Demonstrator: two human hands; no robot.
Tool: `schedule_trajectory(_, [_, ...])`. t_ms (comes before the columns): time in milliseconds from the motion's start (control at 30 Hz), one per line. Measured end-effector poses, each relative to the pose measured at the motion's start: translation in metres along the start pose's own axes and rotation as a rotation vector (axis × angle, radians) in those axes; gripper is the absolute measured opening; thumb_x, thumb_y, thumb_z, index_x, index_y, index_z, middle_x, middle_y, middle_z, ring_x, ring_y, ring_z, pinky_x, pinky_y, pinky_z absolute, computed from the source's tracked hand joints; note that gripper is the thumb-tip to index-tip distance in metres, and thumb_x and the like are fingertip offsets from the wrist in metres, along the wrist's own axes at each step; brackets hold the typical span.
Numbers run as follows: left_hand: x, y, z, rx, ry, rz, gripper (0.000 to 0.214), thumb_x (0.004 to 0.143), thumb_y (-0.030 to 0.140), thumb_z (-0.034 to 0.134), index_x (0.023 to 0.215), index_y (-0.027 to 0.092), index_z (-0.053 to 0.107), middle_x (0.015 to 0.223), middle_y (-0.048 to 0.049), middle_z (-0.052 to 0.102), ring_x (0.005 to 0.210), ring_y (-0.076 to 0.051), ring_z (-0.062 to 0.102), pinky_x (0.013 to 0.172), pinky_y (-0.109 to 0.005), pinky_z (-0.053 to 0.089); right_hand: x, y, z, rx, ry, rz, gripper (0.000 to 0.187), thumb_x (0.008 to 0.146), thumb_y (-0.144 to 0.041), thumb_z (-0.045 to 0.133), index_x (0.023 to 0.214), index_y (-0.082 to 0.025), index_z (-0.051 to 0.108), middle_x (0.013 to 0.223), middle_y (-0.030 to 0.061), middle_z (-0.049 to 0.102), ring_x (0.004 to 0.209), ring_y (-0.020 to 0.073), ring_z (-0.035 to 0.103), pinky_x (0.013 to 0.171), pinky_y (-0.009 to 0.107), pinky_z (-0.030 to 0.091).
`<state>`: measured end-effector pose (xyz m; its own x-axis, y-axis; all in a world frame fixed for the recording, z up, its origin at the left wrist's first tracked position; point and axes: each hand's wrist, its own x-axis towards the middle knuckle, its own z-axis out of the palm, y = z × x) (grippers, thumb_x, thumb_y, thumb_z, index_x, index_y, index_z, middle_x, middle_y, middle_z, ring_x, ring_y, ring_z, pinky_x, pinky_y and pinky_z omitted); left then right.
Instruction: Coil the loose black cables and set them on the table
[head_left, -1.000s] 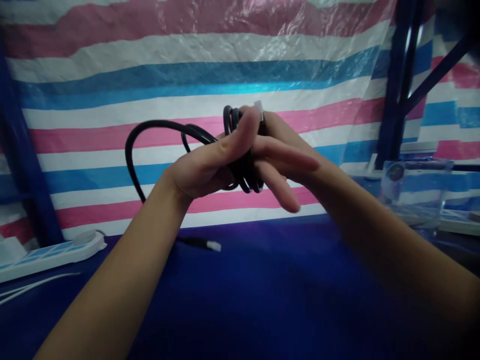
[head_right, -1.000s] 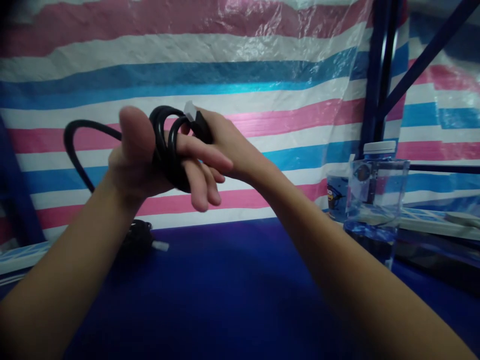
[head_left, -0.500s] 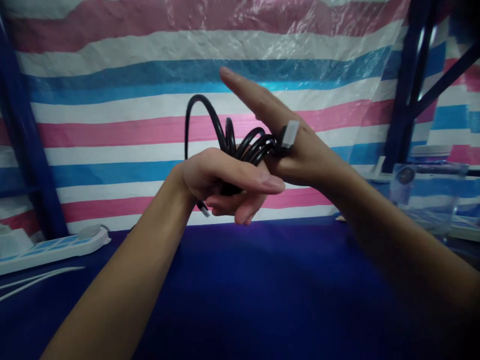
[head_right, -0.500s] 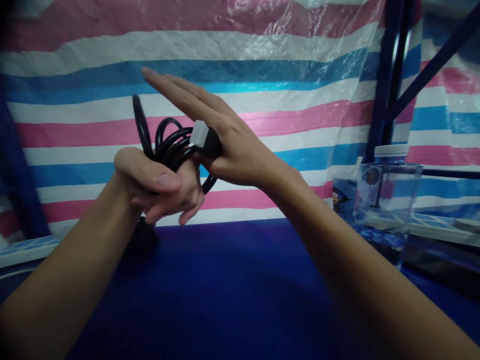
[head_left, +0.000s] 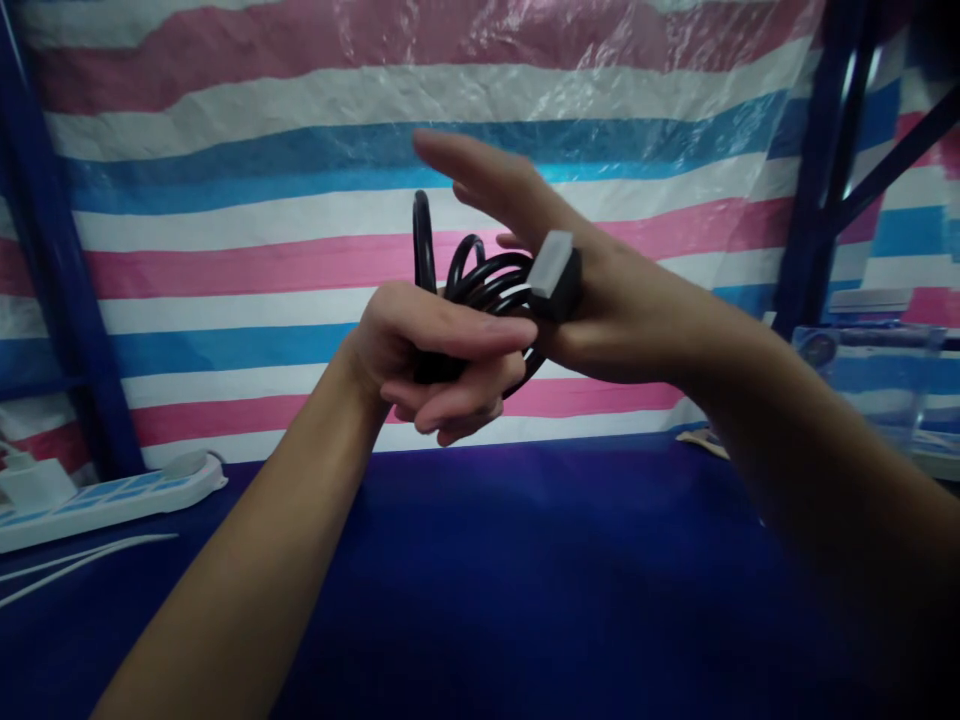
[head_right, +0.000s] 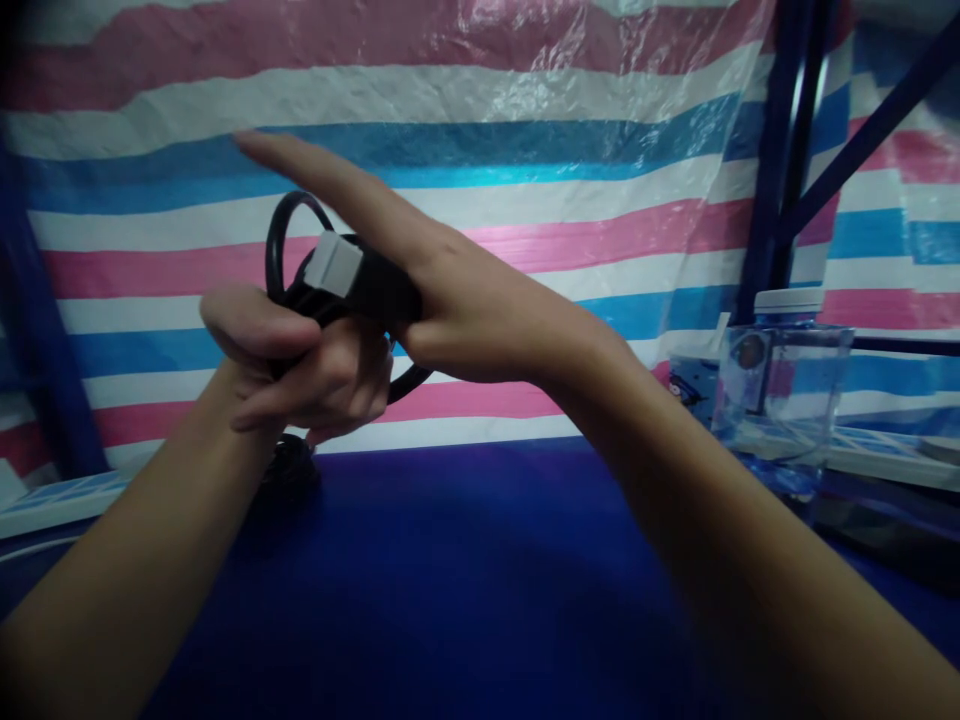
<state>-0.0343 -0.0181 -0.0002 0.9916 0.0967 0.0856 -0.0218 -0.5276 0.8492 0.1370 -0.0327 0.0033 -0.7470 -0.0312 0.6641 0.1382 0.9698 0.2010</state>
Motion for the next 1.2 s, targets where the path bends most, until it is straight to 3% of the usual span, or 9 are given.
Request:
schedule_trajectory(100, [-0.004, -0.002, -0.005, 0.042, 0.020, -0.092, 0.048, 0.086, 0.043, 0.047, 0.047, 0.018, 0.062, 0.025, 0.0017, 0.026, 0.023, -0.009, 0.026, 0.043, -0.027, 0.043, 0.002, -0.002, 0.000, -0.133, -0.131, 0.025, 0.053, 0.081, -0.006, 0.047, 0.133, -0.015, 0.037, 0.155, 0.0045, 0.008, 0.142, 0.0135, 0.005, 0.114, 0.022, 0.015])
schedule_trajectory(167, [-0.004, -0.003, -0.007, 0.053, 0.058, -0.156, 0.046, 0.084, 0.043, 0.051, 0.049, 0.018, 0.063, 0.026, 0.0013, 0.030, 0.023, -0.009, 0.027, 0.040, -0.026, 0.040, 0.004, -0.001, 0.002, -0.239, -0.137, 0.034, 0.036, 0.083, -0.010, 0.049, 0.118, -0.013, 0.048, 0.149, 0.0103, 0.027, 0.140, 0.0194, 0.014, 0.111, 0.026, 0.023])
schedule_trajectory(200, [-0.004, -0.004, -0.008, 0.056, 0.078, -0.186, 0.044, 0.084, 0.042, 0.052, 0.048, 0.017, 0.062, 0.026, 0.0009, 0.031, 0.024, -0.008, 0.028, 0.039, -0.025, 0.038, 0.004, 0.002, 0.003, -0.302, -0.118, 0.031, 0.024, 0.083, -0.013, 0.051, 0.106, -0.013, 0.052, 0.136, 0.0126, 0.043, 0.135, 0.0233, 0.028, 0.103, 0.029, 0.032])
schedule_trajectory(267, [-0.002, -0.005, -0.009, 0.069, 0.124, -0.248, 0.041, 0.083, 0.035, 0.053, 0.049, 0.016, 0.062, 0.027, 0.0006, 0.034, 0.025, -0.008, 0.030, 0.039, -0.024, 0.036, 0.003, 0.008, 0.007, -0.394, -0.093, 0.048, 0.004, 0.082, -0.016, 0.052, 0.085, -0.015, 0.052, 0.093, 0.0082, 0.061, 0.098, 0.0221, 0.055, 0.073, 0.029, 0.042])
schedule_trajectory(333, [0.000, -0.008, -0.011, 0.070, 0.185, -0.282, 0.037, 0.082, 0.027, 0.051, 0.049, 0.014, 0.060, 0.027, 0.0012, 0.032, 0.027, -0.008, 0.030, 0.042, -0.023, 0.037, 0.000, 0.017, 0.011, -0.399, -0.087, 0.110, 0.008, 0.078, -0.016, 0.053, 0.074, -0.016, 0.047, 0.065, -0.0004, 0.051, 0.061, 0.0120, 0.048, 0.053, 0.026, 0.030])
schedule_trajectory(367, [0.001, -0.010, -0.012, 0.058, 0.209, -0.284, 0.035, 0.081, 0.024, 0.050, 0.048, 0.014, 0.060, 0.027, 0.0017, 0.031, 0.028, -0.007, 0.030, 0.043, -0.024, 0.037, -0.001, 0.021, 0.012, -0.371, -0.090, 0.144, 0.009, 0.076, -0.014, 0.054, 0.072, -0.016, 0.046, 0.061, -0.0025, 0.048, 0.054, 0.0090, 0.041, 0.051, 0.025, 0.025])
schedule_trajectory(567, [0.004, -0.018, -0.016, -0.024, 0.227, -0.271, 0.033, 0.078, 0.021, 0.049, 0.047, 0.012, 0.058, 0.028, 0.0032, 0.026, 0.027, -0.006, 0.022, 0.040, -0.025, 0.026, -0.006, 0.027, 0.013, -0.248, -0.132, 0.234, 0.012, 0.069, -0.015, 0.057, 0.067, -0.015, 0.046, 0.059, -0.0031, 0.048, 0.052, 0.0068, 0.035, 0.051, 0.024, 0.021])
schedule_trajectory(767, [0.005, -0.012, -0.014, -0.004, 0.212, -0.261, 0.031, 0.079, 0.020, 0.048, 0.051, 0.012, 0.060, 0.029, 0.0030, 0.027, 0.028, -0.007, 0.024, 0.040, -0.026, 0.026, -0.003, 0.016, 0.007, -0.223, -0.147, 0.282, 0.010, 0.068, -0.015, 0.060, 0.066, -0.014, 0.050, 0.058, -0.0022, 0.051, 0.052, 0.0066, 0.035, 0.050, 0.024, 0.021])
schedule_trajectory(1200, [0.006, -0.014, -0.013, 0.021, 0.250, -0.255, 0.031, 0.078, 0.018, 0.049, 0.049, 0.013, 0.058, 0.029, 0.0029, 0.028, 0.028, -0.007, 0.025, 0.041, -0.026, 0.027, -0.004, 0.017, 0.008, -0.210, -0.183, 0.313, 0.004, 0.068, -0.012, 0.058, 0.067, -0.014, 0.054, 0.059, -0.0021, 0.055, 0.051, 0.0062, 0.038, 0.048, 0.023, 0.023])
